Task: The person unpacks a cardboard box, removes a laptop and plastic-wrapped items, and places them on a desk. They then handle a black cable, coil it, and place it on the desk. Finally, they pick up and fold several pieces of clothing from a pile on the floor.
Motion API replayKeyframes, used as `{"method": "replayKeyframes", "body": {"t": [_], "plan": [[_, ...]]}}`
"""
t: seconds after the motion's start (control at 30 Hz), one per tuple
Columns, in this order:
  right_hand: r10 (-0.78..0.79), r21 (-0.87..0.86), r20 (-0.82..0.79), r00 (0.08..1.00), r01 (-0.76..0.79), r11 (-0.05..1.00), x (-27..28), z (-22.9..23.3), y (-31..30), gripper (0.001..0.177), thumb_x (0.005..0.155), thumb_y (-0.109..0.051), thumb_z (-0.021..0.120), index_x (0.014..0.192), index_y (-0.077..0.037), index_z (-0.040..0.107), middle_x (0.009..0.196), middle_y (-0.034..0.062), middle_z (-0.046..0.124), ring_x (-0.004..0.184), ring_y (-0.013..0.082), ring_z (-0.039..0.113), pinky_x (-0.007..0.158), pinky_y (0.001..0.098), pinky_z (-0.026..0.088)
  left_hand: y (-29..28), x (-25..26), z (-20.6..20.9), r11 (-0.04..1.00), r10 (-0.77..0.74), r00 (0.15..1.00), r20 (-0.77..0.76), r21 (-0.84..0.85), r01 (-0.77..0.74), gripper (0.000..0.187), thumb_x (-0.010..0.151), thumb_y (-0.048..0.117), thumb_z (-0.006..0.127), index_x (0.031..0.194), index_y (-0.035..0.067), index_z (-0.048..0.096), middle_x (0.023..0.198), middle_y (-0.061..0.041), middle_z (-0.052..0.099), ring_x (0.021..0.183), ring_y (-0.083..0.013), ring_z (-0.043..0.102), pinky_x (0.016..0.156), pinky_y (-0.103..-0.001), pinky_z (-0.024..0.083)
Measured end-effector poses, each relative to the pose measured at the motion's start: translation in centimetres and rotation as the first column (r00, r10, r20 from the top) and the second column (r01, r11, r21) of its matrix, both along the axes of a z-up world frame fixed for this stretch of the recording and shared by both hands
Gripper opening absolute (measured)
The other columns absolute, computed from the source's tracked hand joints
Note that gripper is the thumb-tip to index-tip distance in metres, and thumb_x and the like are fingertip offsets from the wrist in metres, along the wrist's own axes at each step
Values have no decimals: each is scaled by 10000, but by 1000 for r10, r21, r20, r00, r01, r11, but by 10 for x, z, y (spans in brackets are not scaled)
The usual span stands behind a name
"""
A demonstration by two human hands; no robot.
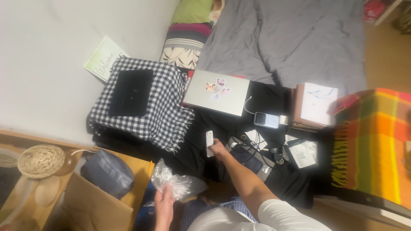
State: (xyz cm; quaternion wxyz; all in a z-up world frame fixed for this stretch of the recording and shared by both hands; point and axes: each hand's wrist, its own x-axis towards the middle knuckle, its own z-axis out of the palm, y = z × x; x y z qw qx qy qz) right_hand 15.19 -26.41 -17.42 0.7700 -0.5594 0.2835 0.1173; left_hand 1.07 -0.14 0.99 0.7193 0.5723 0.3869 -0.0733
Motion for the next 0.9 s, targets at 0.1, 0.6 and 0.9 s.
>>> {"method": "replayKeyframes", "body": {"t": [0.1, 0.6, 0.9], "plan": [[34, -187, -261, 965, -86, 979, 4, -10, 1, 576, 809, -111, 644, 1380, -111, 564, 1054, 121, 723, 830, 218, 688, 668, 344, 544, -2, 20, -13, 998, -54, 998, 18, -29, 55, 369, 987, 82, 600, 1343, -11, 563, 1290, -196, 681, 1170, -319, 644, 923, -466, 505], [-572, 343, -205, 794, 605, 718, -104, 240, -16, 826, 925, -660, 684, 1567, -189, 466, 1588, 214, 432, 1466, 355, 401, 1134, 541, 385, -178, 141, -89, 396, -914, 252, 317, 566, 723, 328, 802, -48, 716, 1125, -85, 666, 1025, -263, 673, 1146, -395, 641, 1050, -467, 474], [-986, -97, 165, -33, 994, -49, -308, 165, -82, 221, 917, -37, 579, 1049, -71, 754, 983, 89, 742, 868, 147, 667, 798, 329, 595, -297, -12, 12, -310, -604, -705, 373, 704, 638, 541, 897, 229, 757, 1370, 48, 568, 1420, -162, 486, 1363, -372, 493, 1160, -472, 406]]}}
